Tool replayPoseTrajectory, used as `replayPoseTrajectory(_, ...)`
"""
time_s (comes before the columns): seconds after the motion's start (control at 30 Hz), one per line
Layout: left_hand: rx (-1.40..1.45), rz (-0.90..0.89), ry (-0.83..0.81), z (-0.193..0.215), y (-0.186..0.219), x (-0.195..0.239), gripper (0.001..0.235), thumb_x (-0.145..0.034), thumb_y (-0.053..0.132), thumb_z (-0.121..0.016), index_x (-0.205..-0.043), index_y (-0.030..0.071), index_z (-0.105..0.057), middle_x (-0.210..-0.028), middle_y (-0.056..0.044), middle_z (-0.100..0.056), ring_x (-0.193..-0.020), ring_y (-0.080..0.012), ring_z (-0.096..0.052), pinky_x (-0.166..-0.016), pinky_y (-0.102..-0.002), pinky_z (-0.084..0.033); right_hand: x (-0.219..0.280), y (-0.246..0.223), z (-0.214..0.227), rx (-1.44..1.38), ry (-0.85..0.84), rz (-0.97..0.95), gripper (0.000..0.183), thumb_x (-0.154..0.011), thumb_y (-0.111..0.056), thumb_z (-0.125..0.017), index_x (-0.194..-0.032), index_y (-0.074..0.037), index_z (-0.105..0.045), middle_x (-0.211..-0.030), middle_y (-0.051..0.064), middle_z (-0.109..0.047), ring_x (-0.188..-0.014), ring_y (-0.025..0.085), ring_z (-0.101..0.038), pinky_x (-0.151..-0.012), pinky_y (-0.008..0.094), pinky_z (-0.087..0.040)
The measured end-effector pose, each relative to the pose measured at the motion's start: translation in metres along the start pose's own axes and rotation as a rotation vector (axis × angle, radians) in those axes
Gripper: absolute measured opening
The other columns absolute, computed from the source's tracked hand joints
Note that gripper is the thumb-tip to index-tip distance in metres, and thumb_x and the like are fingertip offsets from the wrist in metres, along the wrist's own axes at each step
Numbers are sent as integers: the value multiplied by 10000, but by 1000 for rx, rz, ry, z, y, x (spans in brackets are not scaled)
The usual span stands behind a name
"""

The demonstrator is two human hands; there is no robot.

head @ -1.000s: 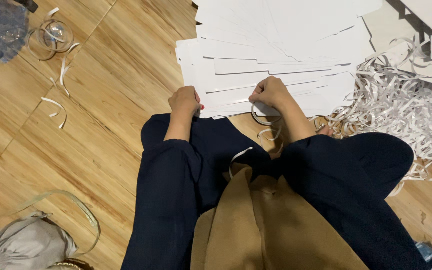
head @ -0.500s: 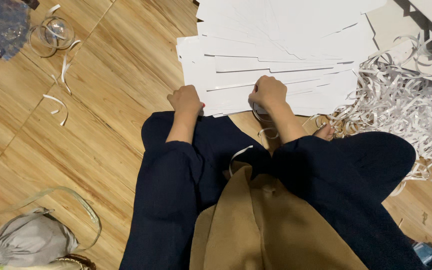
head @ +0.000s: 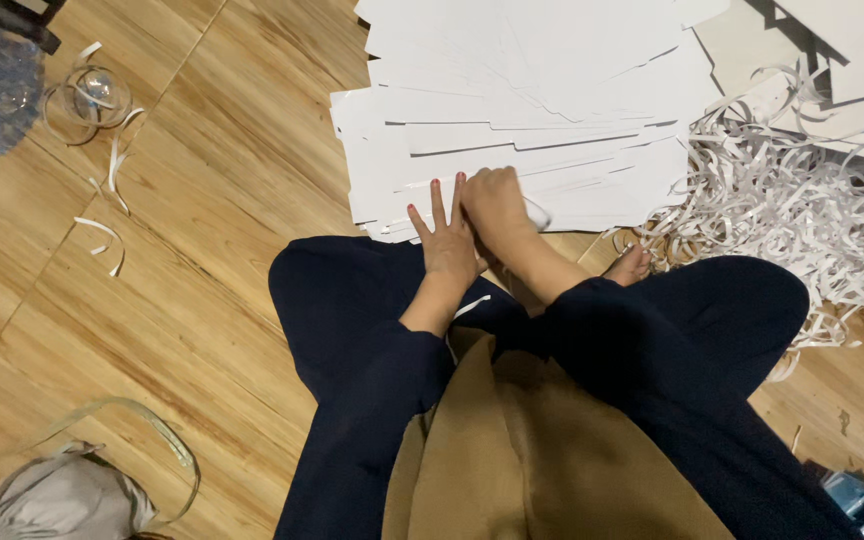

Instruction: The person sits on the floor and applies clear tape to the edges of a stack of white paper sheets. They repeatedly tear pieces of tape and press them onto the paper, then smooth the tape down. The person handles the paper stack and a roll of tape.

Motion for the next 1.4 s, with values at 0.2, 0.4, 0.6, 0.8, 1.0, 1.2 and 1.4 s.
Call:
replayPoseTrajectory(0.2,172,-65,39,15,-6,10,1018,-744,692,-482,-1439,142,18,-1489,-67,141,-1344,-386,133,-1015,-676,10,0,37,-38,-244,-208,-173,153,-816,-73,-419,-731,-45,-544,-578,107,-585,-568,270,-627,-503,374,-452)
replayPoseTrajectory(0.4,883,565,302,-10,-54,-5,896,-760,359,-644,-1417,77,-104,-1377,-123,-171,-1235,-353,-227,-966,-516,-299,13,66,54,-547,-707,-378,705,-944,-474,-240,-1239,154,-360,-725,288,-622,-751,403,-645,-634,508,-503)
replayPoseTrajectory(0.6,1251,671,334,-66,-94,-54,467,-718,353,-696,-1120,228,-492,-930,20,-557,-922,-213,-599,-745,-338,-490,51,64,77,-791,-559,-544,520,-919,-390,-390,-1240,18,-429,-859,285,-627,-845,468,-607,-729,555,-447)
replayPoseTrajectory(0.8,772,562,410,39,-85,-21,231,-751,233,-674,-928,103,-605,-839,-39,-559,-811,-284,-611,-737,-437,-459,65,56,73,-735,-501,-513,452,-895,-361,-412,-1245,-75,-420,-851,231,-646,-787,411,-637,-698,495,-483)
replayPoseTrajectory(1.0,703,539,222,32,-81,-10,459,-816,212,-605,-1233,51,-500,-1096,-139,-539,-970,-351,-578,-817,-488,-442,64,50,73,-684,-552,-424,515,-889,-292,-417,-1323,-21,-352,-884,256,-635,-804,414,-635,-696,520,-479)
replayPoseTrajectory(1.2,873,483,311,54,-60,16,364,-788,190,-631,-1118,46,-577,-1079,-111,-477,-970,-374,-572,-801,-515,-468,67,41,64,-629,-575,-373,547,-868,-301,-437,-1339,-43,-337,-852,200,-647,-760,373,-653,-657,489,-492)
replayPoseTrajectory(1.4,929,645,274,12,-90,-19,519,-752,325,-667,-1170,91,-469,-1048,-71,-506,-988,-322,-567,-807,-492,-465,74,46,55,-618,-564,-412,564,-867,-321,-437,-1331,-25,-316,-850,211,-640,-764,374,-651,-658,500,-488)
Point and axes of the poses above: each hand's wrist, its own x-axis away from the middle knuckle, its own z-axis out of the back of the hand, y = z × x, the point moved 1 cm from there along -x, towards the middle knuckle
